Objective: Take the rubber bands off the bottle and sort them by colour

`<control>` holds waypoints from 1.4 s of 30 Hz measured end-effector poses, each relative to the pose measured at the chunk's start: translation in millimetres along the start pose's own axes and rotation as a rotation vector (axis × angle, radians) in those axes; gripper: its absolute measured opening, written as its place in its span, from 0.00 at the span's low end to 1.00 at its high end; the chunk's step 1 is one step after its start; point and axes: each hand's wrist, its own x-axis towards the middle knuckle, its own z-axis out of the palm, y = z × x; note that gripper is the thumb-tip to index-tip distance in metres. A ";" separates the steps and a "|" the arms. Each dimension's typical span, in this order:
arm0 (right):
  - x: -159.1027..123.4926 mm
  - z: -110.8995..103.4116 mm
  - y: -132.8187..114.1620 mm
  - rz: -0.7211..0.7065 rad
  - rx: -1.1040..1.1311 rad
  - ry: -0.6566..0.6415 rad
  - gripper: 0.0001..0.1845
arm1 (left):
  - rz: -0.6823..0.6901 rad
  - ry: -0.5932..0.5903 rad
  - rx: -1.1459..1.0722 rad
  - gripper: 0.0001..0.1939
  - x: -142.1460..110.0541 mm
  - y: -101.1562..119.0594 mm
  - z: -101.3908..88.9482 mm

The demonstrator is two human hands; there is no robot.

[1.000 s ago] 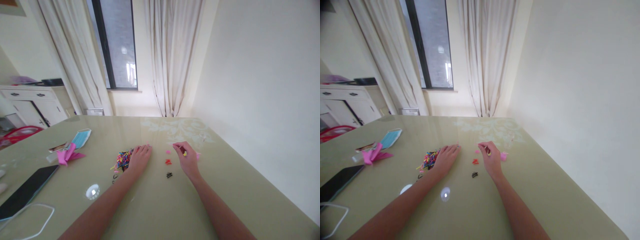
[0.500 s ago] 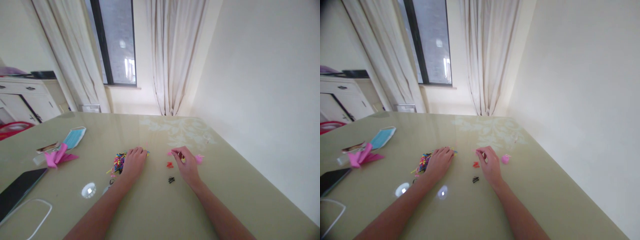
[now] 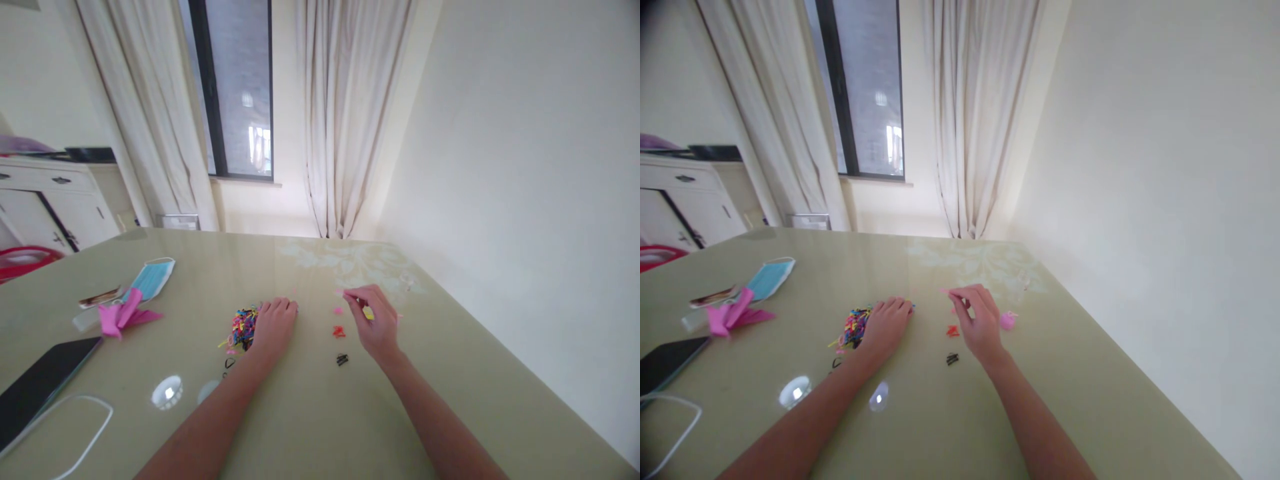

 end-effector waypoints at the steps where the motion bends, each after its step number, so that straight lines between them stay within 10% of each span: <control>1: 6.9 0.3 -0.7 -0.006 -0.008 -0.015 0.10 | -0.013 -0.004 -0.012 0.12 -0.2 -0.7 -1.1; 21: -24.5 20.1 57.4 -0.018 -0.490 -0.304 0.14 | -0.321 0.098 -0.867 0.14 3.7 -12.3 -23.9; 42: -29.6 23.0 54.6 -0.031 -0.540 -0.327 0.09 | -0.208 0.104 -0.951 0.12 3.2 6.2 -30.8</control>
